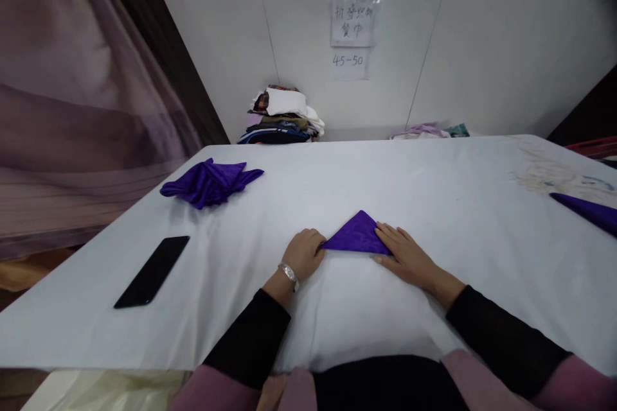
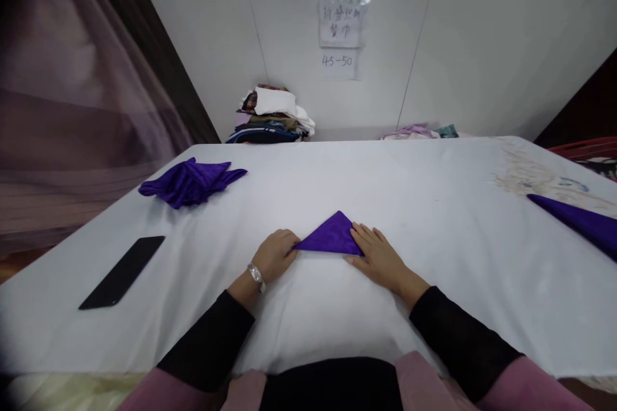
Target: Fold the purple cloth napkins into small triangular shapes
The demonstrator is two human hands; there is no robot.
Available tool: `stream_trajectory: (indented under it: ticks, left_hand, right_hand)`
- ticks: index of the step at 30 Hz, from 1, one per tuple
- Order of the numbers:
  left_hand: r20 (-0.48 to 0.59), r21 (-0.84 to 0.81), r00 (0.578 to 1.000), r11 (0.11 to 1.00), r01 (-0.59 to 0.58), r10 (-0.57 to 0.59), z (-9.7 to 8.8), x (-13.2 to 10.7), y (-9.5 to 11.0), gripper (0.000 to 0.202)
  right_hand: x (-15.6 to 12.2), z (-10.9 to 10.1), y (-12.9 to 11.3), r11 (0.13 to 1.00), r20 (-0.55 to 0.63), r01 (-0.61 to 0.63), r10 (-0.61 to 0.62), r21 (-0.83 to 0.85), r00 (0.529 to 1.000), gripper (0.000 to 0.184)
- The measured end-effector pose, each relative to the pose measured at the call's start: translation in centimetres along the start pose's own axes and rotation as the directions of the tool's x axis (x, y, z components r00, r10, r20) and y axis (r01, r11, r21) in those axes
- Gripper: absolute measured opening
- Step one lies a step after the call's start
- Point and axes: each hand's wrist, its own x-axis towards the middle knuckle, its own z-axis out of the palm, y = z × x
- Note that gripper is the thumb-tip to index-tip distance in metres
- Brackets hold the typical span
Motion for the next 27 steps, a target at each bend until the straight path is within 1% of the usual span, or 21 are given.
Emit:
stream_trajectory:
  ticks: [2,7,9,11,13,14,16,17,18,20,22,24,27]
  left_hand:
    - [0.000,0.034,1.000,0.999,0.015,-0.015,0.0,0.0,0.1,0.015]
    - [0.007,0.101,0.993,0.988,0.118,-0.119,-0.2,0.0,0.3,0.014]
    - [0.011,0.079,0.990,0.987,0.139,-0.140,-0.3,-0.1,0.1,0.014]
    - [-0.016,0.025,0.989,0.988,0.150,-0.149,-0.2,-0.1,-0.3,0.016]
    - [-0.091,-0.036,0.987,0.991,0.132,-0.135,0.1,-0.2,-0.4,0.030]
    - [-0.135,-0.058,0.985,0.993,0.104,-0.111,0.2,-0.2,-0.2,0.036]
    - [-0.200,-0.072,0.979,0.997,0.021,-0.035,0.6,0.0,0.8,0.039]
    - [-0.204,-0.061,0.979,0.998,-0.026,0.013,0.9,0.2,1.6,0.037]
    - [-0.191,-0.041,0.980,0.997,-0.069,0.060,1.2,0.5,2.5,0.036]
    - [-0.118,0.021,0.984,0.991,-0.132,0.134,2.0,1.4,4.3,0.043]
    - [-0.026,0.079,0.987,0.985,-0.155,0.158,3.0,2.5,5.7,0.055]
    - [0.061,0.113,0.989,0.984,-0.141,0.134,4.0,3.7,6.1,0.066]
    - [0.142,0.140,0.985,0.983,-0.116,0.096,5.2,4.7,5.8,0.072]
  right_hand:
    - [0.0,-0.1,-0.1,1.000,-0.001,0.001,-0.001,0.004,1.000,0.068]
    - [0.1,-0.3,-0.4,1.000,0.013,0.001,-0.001,0.011,1.000,0.067]
    - [0.1,-0.3,-0.4,1.000,0.018,-0.004,0.004,0.013,1.000,0.067]
    - [0.1,-0.3,-0.4,1.000,0.020,-0.006,0.006,0.016,1.000,0.067]
    - [0.1,-0.3,-0.4,1.000,0.020,-0.006,0.006,0.022,1.000,0.067]
    - [0.2,-0.2,-0.4,1.000,0.021,-0.007,0.007,0.025,1.000,0.067]
    - [0.2,-0.1,-0.4,1.000,0.021,-0.012,0.012,0.027,1.000,0.068]
    - [0.2,-0.1,-0.4,1.000,0.019,-0.014,0.013,0.026,1.000,0.068]
    - [0.3,0.0,-0.4,1.000,0.016,-0.015,0.014,0.024,1.000,0.068]
    - [0.3,0.1,-0.4,1.000,0.005,-0.015,0.015,0.018,1.000,0.069]
    - [0.3,0.2,-0.4,1.000,-0.006,-0.013,0.013,0.014,1.000,0.070]
    - [0.4,0.1,-0.5,1.000,-0.013,-0.013,0.014,0.018,1.000,0.069]
    - [0.4,-0.1,-0.7,0.999,0.001,-0.025,0.025,0.029,1.000,0.068]
